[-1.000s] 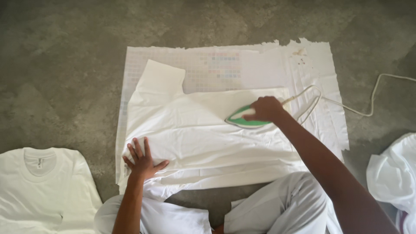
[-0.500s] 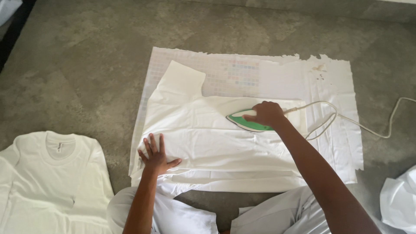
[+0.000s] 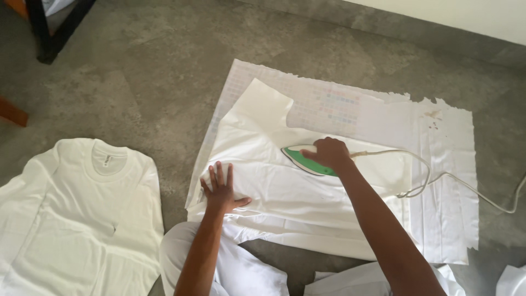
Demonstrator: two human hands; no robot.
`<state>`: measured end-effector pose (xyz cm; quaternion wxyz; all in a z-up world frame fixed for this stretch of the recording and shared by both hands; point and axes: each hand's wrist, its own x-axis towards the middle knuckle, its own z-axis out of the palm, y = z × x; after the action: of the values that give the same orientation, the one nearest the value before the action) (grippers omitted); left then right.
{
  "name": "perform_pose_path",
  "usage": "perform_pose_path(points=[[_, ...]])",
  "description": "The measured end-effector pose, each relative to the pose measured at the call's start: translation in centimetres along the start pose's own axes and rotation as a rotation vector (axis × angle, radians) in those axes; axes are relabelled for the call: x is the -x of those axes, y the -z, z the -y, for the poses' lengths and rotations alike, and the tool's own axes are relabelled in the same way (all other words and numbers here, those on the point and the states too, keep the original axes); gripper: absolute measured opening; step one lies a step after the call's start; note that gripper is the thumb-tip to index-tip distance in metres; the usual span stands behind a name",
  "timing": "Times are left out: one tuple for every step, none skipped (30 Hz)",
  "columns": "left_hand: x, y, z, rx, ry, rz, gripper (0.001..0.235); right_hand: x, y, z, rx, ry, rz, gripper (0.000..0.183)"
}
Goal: The person irons a white t-shirt laid out on a protective sheet on the floor. They use a green iron to smooth the fabric, frequently adjusting the shirt's position and flipping it over to iron different sections.
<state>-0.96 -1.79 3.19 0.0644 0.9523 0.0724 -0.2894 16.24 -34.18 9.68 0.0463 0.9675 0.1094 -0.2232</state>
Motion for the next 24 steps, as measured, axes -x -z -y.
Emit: perform_pose_path(points=[[0.1,0.0,0.0,0.004,0.006,-0.003,0.137,-0.4,0.3,0.7,0.004,0.007,-0.002,0.101],[0.2,-0.1,-0.1,-0.011,0.007,-0.024,0.136,-0.8,0.5,1.4,0.024,0.02,-0.02,0.099],[0.4,-0.1,-0.1,-0.027,0.008,-0.042,0.135,-1.0,0.8,2.1,0.043,0.034,-0.035,0.096],[0.6,-0.5,-0.3,-0.023,0.014,-0.042,0.135,-1.9,0.4,2.1,0.047,0.041,-0.035,0.096],[0.6,-0.8,-0.5,-0.044,0.046,-0.061,0.135,-2.8,0.1,2.2,-0.016,-0.035,-0.052,0.102],[0.6,-1.1,-0.6,-0.065,0.077,-0.079,0.135,-3.8,-0.2,2.2,-0.08,-0.11,-0.068,0.109],[0.5,-1.5,-0.6,-0.06,0.082,-0.085,0.135,-4.2,-0.4,2.4,-0.076,-0.105,-0.074,0.109],[0.4,-1.9,-0.5,-0.064,0.09,-0.141,0.133,-4.5,-0.6,2.5,-0.091,-0.124,-0.09,0.108],[0.5,-2.5,-0.7,-0.065,0.097,-0.191,0.132,-4.7,-1.1,2.6,-0.103,-0.145,-0.1,0.107],[-0.3,-2.9,-0.4,-0.058,0.102,-0.192,0.132,-4.1,-0.7,3.3,-0.097,-0.139,-0.101,0.107],[-1.1,-3.4,-0.1,-0.064,0.105,-0.292,0.116,-3.5,-0.2,4.0,-0.071,-0.056,-0.066,0.104],[-1.9,-3.9,0.1,-0.071,0.109,-0.392,0.101,-3.0,0.1,4.7,-0.044,0.027,-0.031,0.102],[-2.2,-3.5,0.4,-0.065,0.115,-0.388,0.101,-2.6,0.3,5.7,-0.038,0.032,-0.028,0.102],[-2.4,-3.1,0.7,0.041,0.117,-0.423,0.1,-2.2,0.5,6.7,0.029,0.121,-0.007,0.097],[-2.8,-2.5,1.1,0.146,0.119,-0.462,0.1,-2.0,0.8,7.8,0.094,0.21,0.009,0.093],[-2.5,-2.8,1.0,0.151,0.126,-0.463,0.1,-2.4,0.2,8.6,0.099,0.216,0.009,0.093],[-2.6,-2.7,0.9,0.11,0.143,-0.416,0.102,-3.2,0.0,9.4,0.102,0.222,-0.019,0.091],[-2.7,-2.6,0.8,0.069,0.16,-0.368,0.104,-3.9,-0.2,10.2,0.104,0.228,-0.047,0.089],[-2.2,-2.2,0.6,0.07,0.167,-0.369,0.104,-4.5,-0.5,11.2,0.105,0.234,-0.048,0.089],[-1.7,-1.7,0.4,0.062,0.189,-0.371,0.101,-5.1,-0.8,12.3,0.056,0.19,-0.091,0.091],[-1.2,-1.2,0.2,0.052,0.212,-0.371,0.097,-5.8,-1.1,13.4,0.005,0.147,-0.131,0.093],[-2.0,-1.6,0.9,0.052,0.221,-0.37,0.097,-5.5,-1.0,14.6,0.005,0.155,-0.129,0.093],[-2.8,-1.9,1.4,0.207,0.215,-0.39,0.088,-5.2,-0.9,15.6,0.004,0.189,-0.131,0.087],[-3.6,-2.3,1.9,0.363,0.209,-0.41,0.079,-4.9,-0.8,16.6,0.003,0.224,-0.133,0.082]])
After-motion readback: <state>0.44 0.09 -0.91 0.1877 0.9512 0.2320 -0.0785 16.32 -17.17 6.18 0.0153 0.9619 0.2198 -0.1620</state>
